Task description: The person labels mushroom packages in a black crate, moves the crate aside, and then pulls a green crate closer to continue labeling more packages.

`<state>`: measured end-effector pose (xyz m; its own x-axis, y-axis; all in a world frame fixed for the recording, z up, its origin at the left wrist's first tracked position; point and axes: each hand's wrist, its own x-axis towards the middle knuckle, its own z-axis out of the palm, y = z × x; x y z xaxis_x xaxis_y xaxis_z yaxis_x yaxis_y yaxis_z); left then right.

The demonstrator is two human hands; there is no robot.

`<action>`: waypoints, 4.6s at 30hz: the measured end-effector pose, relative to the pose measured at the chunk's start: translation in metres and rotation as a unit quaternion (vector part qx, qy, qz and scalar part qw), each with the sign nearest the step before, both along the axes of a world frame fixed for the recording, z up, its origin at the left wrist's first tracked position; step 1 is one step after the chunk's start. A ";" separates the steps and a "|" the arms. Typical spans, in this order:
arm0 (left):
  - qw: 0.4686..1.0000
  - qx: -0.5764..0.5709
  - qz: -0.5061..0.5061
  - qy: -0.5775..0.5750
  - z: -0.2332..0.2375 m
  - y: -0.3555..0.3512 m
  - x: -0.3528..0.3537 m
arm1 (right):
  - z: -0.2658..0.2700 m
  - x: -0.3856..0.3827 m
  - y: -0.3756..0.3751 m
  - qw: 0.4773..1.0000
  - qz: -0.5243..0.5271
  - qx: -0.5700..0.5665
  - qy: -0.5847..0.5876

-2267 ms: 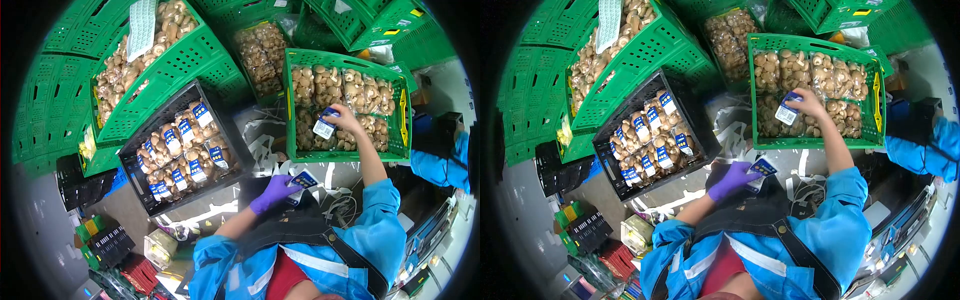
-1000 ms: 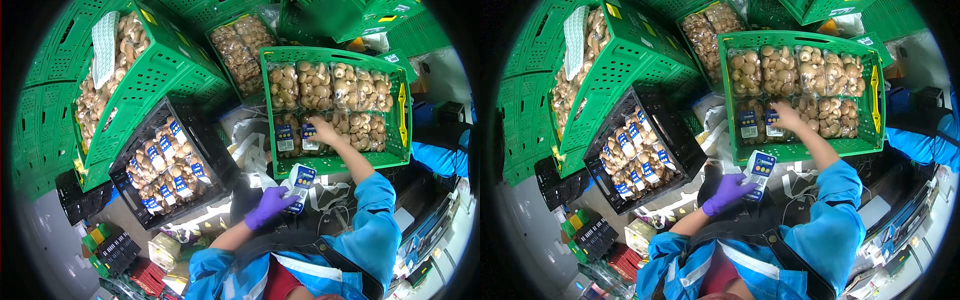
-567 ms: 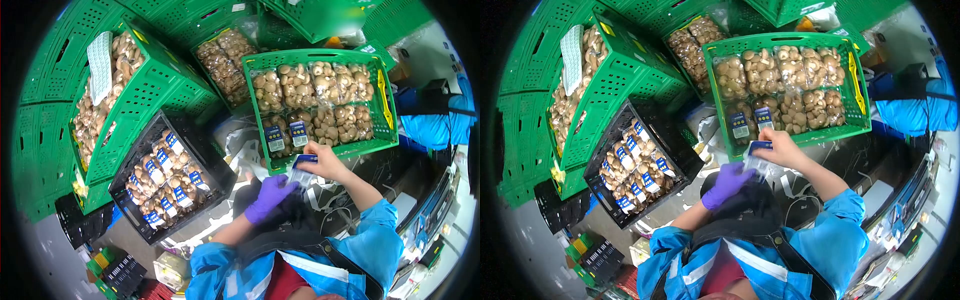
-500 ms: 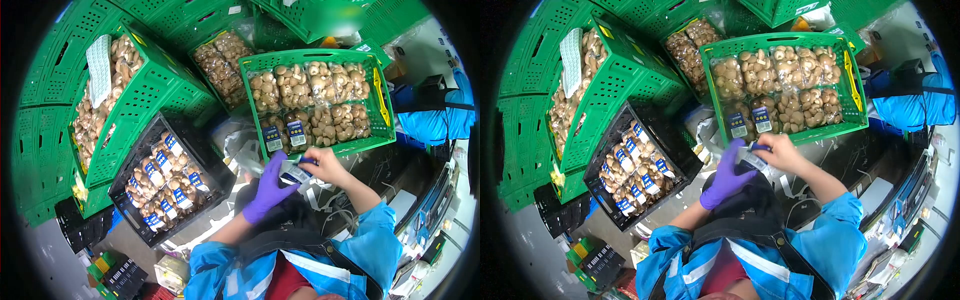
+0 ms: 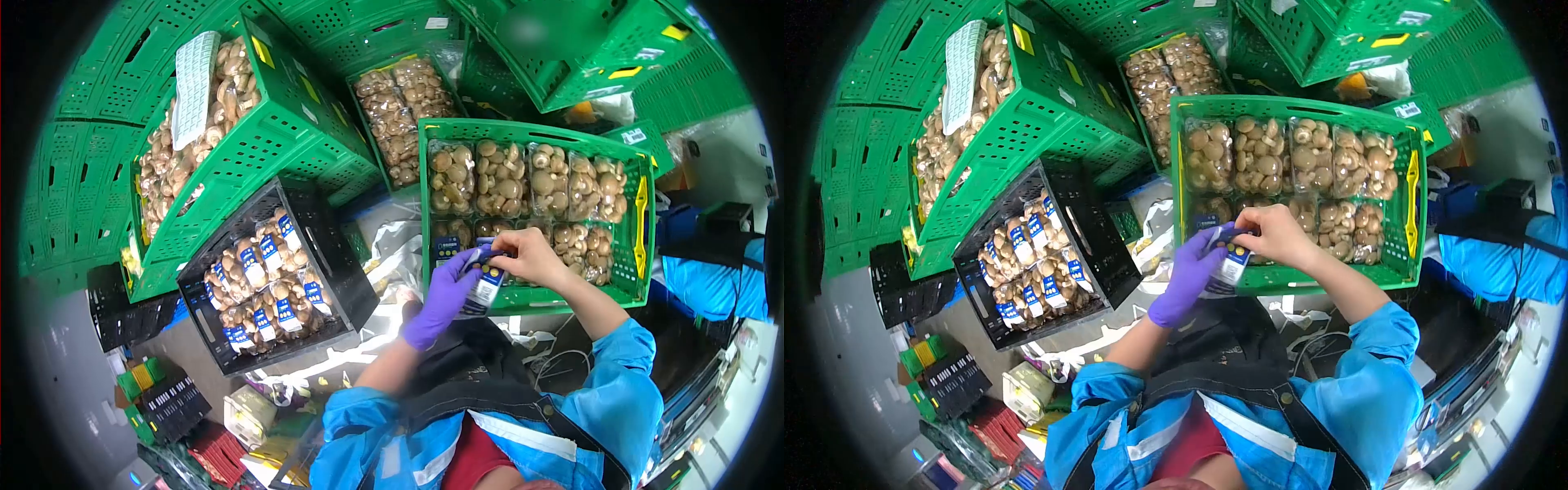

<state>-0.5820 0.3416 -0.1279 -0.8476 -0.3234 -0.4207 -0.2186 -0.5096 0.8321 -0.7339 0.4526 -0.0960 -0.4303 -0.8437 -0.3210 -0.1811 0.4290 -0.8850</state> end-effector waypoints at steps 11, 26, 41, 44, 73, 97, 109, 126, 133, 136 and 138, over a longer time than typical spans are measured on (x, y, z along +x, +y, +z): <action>0.977 -0.021 -0.052 -0.206 -0.041 0.012 0.027 | -0.127 -0.138 -0.110 0.998 0.024 0.029 0.047; 0.866 -0.495 -0.026 -0.063 -0.034 -0.010 -0.017 | -0.029 -0.055 -0.026 0.998 0.063 -0.020 -0.013; 0.970 -0.110 -0.107 -0.186 -0.091 0.047 -0.005 | -0.134 -0.160 -0.044 0.994 -0.079 0.081 0.004; 0.976 -0.077 -0.112 -0.169 -0.074 0.046 -0.007 | -0.156 -0.154 -0.056 0.983 -0.012 0.024 0.183; 0.941 -0.211 -0.198 -0.178 -0.059 0.108 -0.057 | -0.088 -0.210 0.066 0.995 -0.087 0.050 0.003; 0.944 -0.264 -0.052 0.190 0.062 0.035 0.012 | 0.074 0.051 0.070 0.984 -0.077 -0.131 -0.097; 0.981 -0.042 -0.143 0.123 0.101 0.045 -0.030 | 0.095 0.016 0.093 0.972 -0.095 -0.180 -0.116; 0.953 -0.187 -0.208 -0.116 -0.096 0.121 -0.073 | -0.109 -0.245 0.151 0.978 -0.112 0.137 -0.111; 0.961 -0.104 -0.232 -0.112 -0.044 0.098 -0.076 | -0.102 -0.192 0.170 0.957 -0.016 0.039 -0.287; 0.959 0.005 -0.265 -0.105 -0.020 0.084 -0.051 | -0.116 -0.136 0.189 0.947 -0.094 0.029 -0.307; 0.929 -0.055 -0.358 -0.079 -0.006 0.070 -0.019 | -0.142 -0.102 0.192 0.974 -0.129 0.080 -0.170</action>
